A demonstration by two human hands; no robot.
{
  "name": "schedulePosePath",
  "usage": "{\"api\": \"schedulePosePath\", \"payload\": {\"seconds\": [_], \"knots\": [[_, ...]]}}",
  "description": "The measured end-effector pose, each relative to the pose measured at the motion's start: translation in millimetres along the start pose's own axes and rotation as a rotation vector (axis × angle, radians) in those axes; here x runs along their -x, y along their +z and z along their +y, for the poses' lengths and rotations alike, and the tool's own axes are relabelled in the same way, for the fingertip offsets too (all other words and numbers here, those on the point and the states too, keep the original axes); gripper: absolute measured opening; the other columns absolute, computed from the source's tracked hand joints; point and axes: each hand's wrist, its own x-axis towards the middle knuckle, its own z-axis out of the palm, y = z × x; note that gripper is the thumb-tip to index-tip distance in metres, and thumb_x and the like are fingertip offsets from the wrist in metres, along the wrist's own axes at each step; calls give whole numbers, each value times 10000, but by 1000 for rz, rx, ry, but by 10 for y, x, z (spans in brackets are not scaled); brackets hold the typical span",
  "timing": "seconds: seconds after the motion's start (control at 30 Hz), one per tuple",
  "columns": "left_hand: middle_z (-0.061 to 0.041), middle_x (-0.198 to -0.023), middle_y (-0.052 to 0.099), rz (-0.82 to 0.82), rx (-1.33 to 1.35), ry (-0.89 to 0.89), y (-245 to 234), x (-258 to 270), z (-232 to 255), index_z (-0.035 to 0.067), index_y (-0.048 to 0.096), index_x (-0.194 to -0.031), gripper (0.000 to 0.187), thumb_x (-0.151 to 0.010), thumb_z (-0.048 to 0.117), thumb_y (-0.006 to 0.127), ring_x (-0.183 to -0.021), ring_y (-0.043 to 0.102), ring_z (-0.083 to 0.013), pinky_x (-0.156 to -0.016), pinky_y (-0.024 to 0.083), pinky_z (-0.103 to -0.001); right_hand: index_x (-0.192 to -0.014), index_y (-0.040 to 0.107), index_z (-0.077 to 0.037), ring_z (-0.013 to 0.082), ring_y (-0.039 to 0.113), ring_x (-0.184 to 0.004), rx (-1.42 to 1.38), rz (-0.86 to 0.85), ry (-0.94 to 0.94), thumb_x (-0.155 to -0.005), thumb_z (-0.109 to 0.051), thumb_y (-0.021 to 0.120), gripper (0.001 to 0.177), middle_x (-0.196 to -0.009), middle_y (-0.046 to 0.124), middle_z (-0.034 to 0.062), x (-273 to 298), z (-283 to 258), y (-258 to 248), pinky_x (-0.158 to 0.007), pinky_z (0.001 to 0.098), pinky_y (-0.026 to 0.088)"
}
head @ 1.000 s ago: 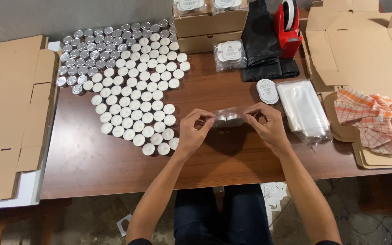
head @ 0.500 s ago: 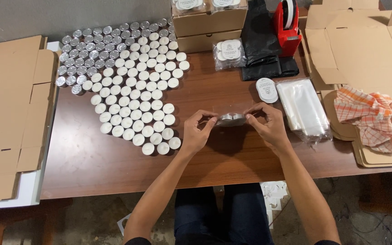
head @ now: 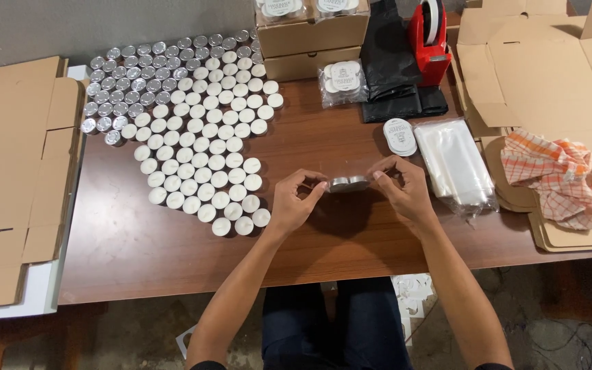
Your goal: Cleaning individual tea light candles with a cloth and placing them into small plastic bags for packaging.
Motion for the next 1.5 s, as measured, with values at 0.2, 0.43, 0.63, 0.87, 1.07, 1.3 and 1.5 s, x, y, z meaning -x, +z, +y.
{"api": "schedulePosePath", "payload": {"seconds": [0.2,0.43,0.63,0.87,1.07,1.3,1.5], "knots": [[-93,-895,730,12,6,2,-22,-22,193,57,770,-948,80,-872,81,781,-815,692,-155,-719,612,-302,-843,667,5,129,574,-762,23,14,-10,-915,-62,711,109,-796,704,153,1,101,-42,-665,326,502],[-90,-908,776,4,53,-100,7,5,189,70,789,-1004,117,-890,63,765,-858,712,-134,-760,619,-284,-790,643,-15,180,612,-726,112,29,-86,-892,-53,701,123,-814,720,159,-18,72,-73,-670,348,486],[-109,-929,750,-66,14,10,5,-11,129,60,785,-1060,225,-837,45,813,-855,718,-173,-762,623,-296,-862,617,-34,119,593,-762,43,62,-50,-902,-72,725,121,-810,716,120,22,244,-154,-713,315,481],[-72,-855,719,-63,-25,66,39,-17,3,91,807,-999,139,-868,47,798,-810,719,-152,-690,626,-283,-1022,581,25,192,661,-756,125,10,-86,-960,-82,676,156,-816,719,172,-5,96,-219,-745,361,521],[-95,-883,739,-68,12,24,67,-2,-40,82,802,-1005,116,-905,40,760,-840,736,-178,-690,635,-286,-1146,635,18,194,676,-818,53,-58,19,-883,-149,769,339,-900,744,153,41,-115,-224,-801,365,554],[-102,-963,728,-17,67,-29,136,25,-57,30,753,-994,89,-905,34,750,-864,728,-178,-728,634,-287,-958,754,9,199,705,-828,88,-141,17,-873,-66,789,119,-864,756,160,35,-32,-240,-758,364,575],[-108,-960,710,-41,36,28,183,41,4,31,743,-1127,211,-924,-5,702,-880,729,-199,-726,649,-313,-930,746,11,213,711,-823,109,-143,-9,-883,-72,785,103,-853,751,157,30,-67,-251,-762,369,578]]}}
